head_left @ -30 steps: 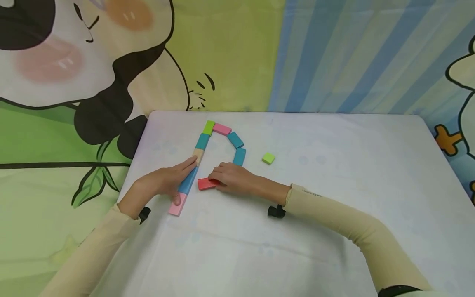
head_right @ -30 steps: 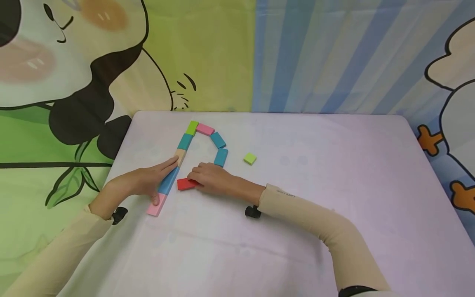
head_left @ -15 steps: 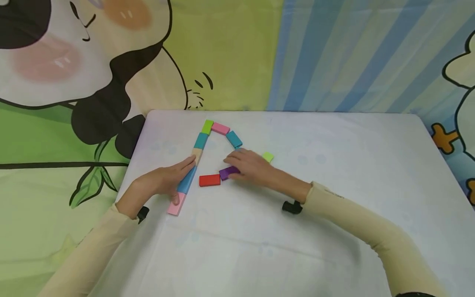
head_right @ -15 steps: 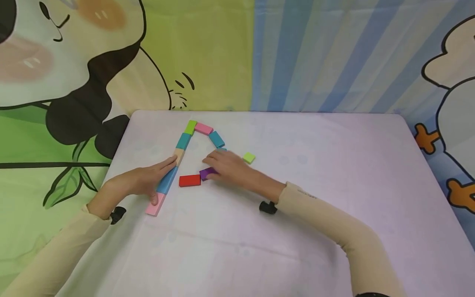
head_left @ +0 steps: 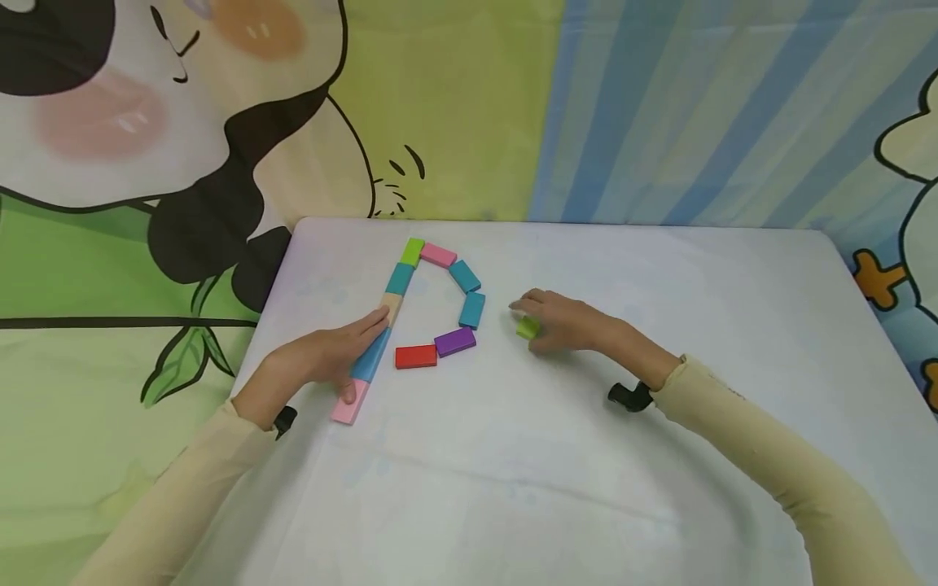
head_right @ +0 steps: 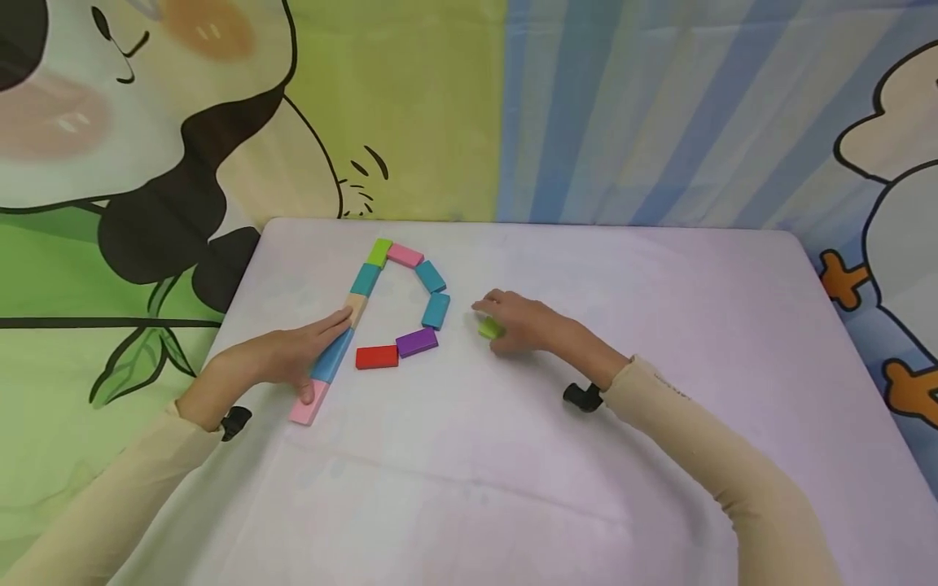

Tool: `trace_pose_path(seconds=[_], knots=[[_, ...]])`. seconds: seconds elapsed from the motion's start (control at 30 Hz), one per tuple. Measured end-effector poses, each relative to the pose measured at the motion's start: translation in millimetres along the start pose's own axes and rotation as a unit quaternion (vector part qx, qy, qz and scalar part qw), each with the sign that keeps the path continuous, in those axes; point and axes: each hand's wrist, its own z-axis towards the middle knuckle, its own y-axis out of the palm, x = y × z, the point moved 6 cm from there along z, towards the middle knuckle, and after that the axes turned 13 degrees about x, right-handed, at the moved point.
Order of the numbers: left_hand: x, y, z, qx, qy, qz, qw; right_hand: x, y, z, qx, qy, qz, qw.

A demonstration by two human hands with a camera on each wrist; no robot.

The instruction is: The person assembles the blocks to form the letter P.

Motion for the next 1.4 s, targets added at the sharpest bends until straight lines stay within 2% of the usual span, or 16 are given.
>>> trace_pose_path(seconds=[0.07, 0.13, 0.2, 0.27, 0.33, 0.4, 0.53, 0.7, 0.9, 1.17, 1.4], knots=[[1.6, 0.0, 1.2, 0.002, 0.008, 0.009, 0.9999, -13, 1, 1, 0.005, -0.032, 0.0, 0.999], [2.7, 0.0, 2.4, 0.002, 0.011, 0.017, 0.9998, -28, 0, 4, 0.029, -0.059, 0.012, 0.998], [2.9, -0.4, 3.6, 0.001, 0.014, 0.022, 0.9997, -48, -3, 10, 0.058, -0.075, 0.052, 0.994], [3.0, -1.2, 4.7, 0.0, 0.009, 0.02, 0.9998, -73, -3, 20, 0.071, -0.091, 0.108, 0.987], [2.4, -1.9, 5.6, -0.001, 0.004, 0.013, 0.9999, -105, 3, 32, 0.065, -0.124, 0.149, 0.979], [2.1, -2.2, 6.8, -0.001, 0.003, 0.005, 1.0, -133, 16, 44, 0.051, -0.156, 0.165, 0.973], [2.5, -2.2, 9.4, 0.001, 0.016, -0.004, 0.9999, -164, 39, 64, 0.04, -0.178, 0.167, 0.969], [2.6, -2.4, 9.7, -0.003, 0.022, -0.015, 0.9996, -175, 52, 77, 0.056, -0.192, 0.161, 0.966], [2.8, -3.8, 6.5, -0.003, 0.027, -0.01, 0.9996, -174, 60, 82, 0.069, -0.203, 0.142, 0.966], [0.7, -3.7, 4.5, -0.002, 0.026, 0.002, 0.9997, -175, 68, 86, 0.07, -0.205, 0.079, 0.973], [-2.4, 0.1, 3.1, -0.003, 0.022, -0.003, 0.9997, -171, 73, 87, 0.089, -0.179, 0.03, 0.979]])
